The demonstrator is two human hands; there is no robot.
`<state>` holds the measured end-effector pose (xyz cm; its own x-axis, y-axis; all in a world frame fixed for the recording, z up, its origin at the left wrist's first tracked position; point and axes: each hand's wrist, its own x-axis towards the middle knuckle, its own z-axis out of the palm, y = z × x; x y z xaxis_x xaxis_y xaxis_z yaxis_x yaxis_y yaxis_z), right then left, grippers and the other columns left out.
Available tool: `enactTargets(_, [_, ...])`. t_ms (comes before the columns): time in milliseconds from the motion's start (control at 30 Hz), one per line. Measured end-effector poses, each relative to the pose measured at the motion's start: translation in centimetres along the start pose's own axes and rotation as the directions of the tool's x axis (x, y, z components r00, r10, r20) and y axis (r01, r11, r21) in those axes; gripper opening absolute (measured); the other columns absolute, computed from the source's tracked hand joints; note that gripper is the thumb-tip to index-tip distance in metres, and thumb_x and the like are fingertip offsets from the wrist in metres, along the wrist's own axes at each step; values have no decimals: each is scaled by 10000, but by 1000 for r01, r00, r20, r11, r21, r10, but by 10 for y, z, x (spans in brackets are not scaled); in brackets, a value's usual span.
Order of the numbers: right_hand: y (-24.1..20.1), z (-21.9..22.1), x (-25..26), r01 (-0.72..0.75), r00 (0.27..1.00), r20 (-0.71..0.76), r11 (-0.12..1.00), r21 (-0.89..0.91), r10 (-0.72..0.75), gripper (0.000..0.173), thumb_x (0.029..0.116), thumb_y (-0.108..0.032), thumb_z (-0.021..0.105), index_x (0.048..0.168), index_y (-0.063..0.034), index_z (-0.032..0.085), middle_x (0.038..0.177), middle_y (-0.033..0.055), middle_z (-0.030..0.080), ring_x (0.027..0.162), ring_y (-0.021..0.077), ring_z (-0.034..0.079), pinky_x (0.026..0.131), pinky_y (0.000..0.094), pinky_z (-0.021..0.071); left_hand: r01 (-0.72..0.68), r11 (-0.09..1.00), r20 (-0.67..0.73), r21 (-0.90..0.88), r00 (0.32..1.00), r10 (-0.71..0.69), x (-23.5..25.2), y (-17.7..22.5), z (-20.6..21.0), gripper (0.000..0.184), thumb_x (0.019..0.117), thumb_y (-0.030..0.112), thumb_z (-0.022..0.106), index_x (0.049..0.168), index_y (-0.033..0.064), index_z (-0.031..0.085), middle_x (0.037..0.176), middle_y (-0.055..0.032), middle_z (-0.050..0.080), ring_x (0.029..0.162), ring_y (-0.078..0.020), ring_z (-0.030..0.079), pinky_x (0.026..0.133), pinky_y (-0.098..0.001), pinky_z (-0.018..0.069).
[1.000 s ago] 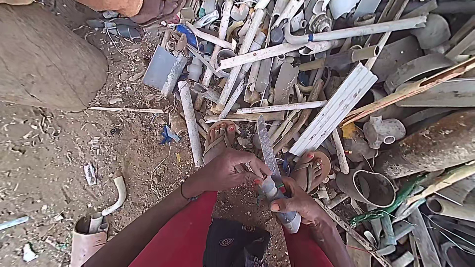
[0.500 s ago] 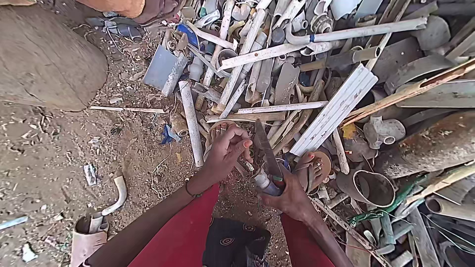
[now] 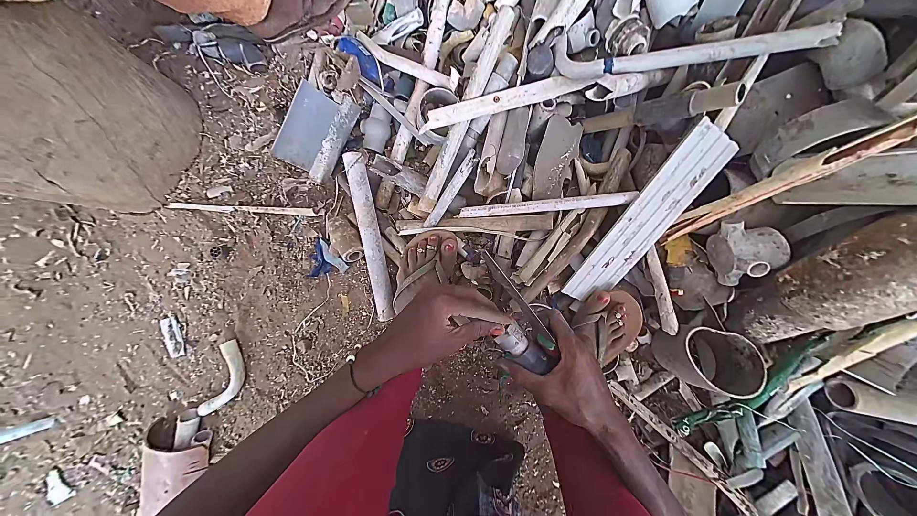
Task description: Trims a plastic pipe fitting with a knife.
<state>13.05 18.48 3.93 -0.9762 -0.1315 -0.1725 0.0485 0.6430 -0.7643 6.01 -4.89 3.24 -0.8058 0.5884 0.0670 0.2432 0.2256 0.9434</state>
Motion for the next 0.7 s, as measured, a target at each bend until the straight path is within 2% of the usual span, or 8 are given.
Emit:
enactTargets(100, [-1,0,2,-13,1000,10,1000,-17,13,583,700,-455,802,1070,-25,666,780,49,678,674,131,649,626,341,546,-131,971,-18,201,990,137,1,1,0,189,1004,248,657,991,104,778,959,-31,758,944,-74,696,875,-225,541])
enactTargets(233, [-4,1,4,-36,998,-43,999,38,37,554,670,-445,802,1029,-50,652,737,-11,643,635,36,602,588,244,509,-294,827,113,480,955,274,7,9,-2,208,1077,221,508,1065,96,674,972,-88,689,918,-211,674,810,-325,538])
enactTargets(333, [-8,-2,4,-123,983,-97,951,283,156,590,667,-372,849,1080,-6,640,821,-50,673,721,-56,623,674,144,534,-345,760,81,551,929,362,7,12,-3,164,1085,204,485,1071,104,614,960,-74,670,918,-189,657,899,-335,495])
enactTargets(400, [-11,-8,7,-177,957,-108,837,518,270,566,655,-281,882,1081,-30,608,846,-77,685,757,-47,660,710,140,571,-324,749,16,578,922,387,5,11,-6,162,1089,221,478,1068,114,598,953,-61,668,929,-164,652,961,-338,458])
enactTargets(500, [-10,-12,4,-150,963,-44,665,731,266,523,658,-243,898,1061,-70,612,857,-73,709,767,5,689,719,193,600,-237,845,-91,480,944,317,2,7,-5,233,1109,265,412,1060,106,574,980,-65,645,993,-144,628,975,-295,461])
enactTargets(567, [-4,-12,0,-123,987,47,526,842,156,496,706,-273,912,1090,-114,641,902,-64,740,784,36,711,728,239,621,-125,946,-183,301,965,185,1,6,-2,278,1118,306,372,1051,99,544,981,-39,597,982,-85,591,904,-238,485])
enactTargets(633, [0,-11,-2,-56,998,68,526,849,-3,465,765,-308,888,1147,-177,657,991,-115,744,890,-3,704,820,224,609,-21,999,-226,41,974,30,4,5,3,292,1118,318,372,1071,78,532,962,16,596,932,-13,589,852,-197,507])
enactTargets(700, [-2,-11,-2,-6,996,55,599,801,-63,463,768,-300,877,1147,-186,637,1003,-156,725,935,-40,683,858,193,589,78,972,-194,-222,973,-123,5,8,7,242,1118,297,377,1102,93,507,965,57,654,903,-14,657,842,-224,574])
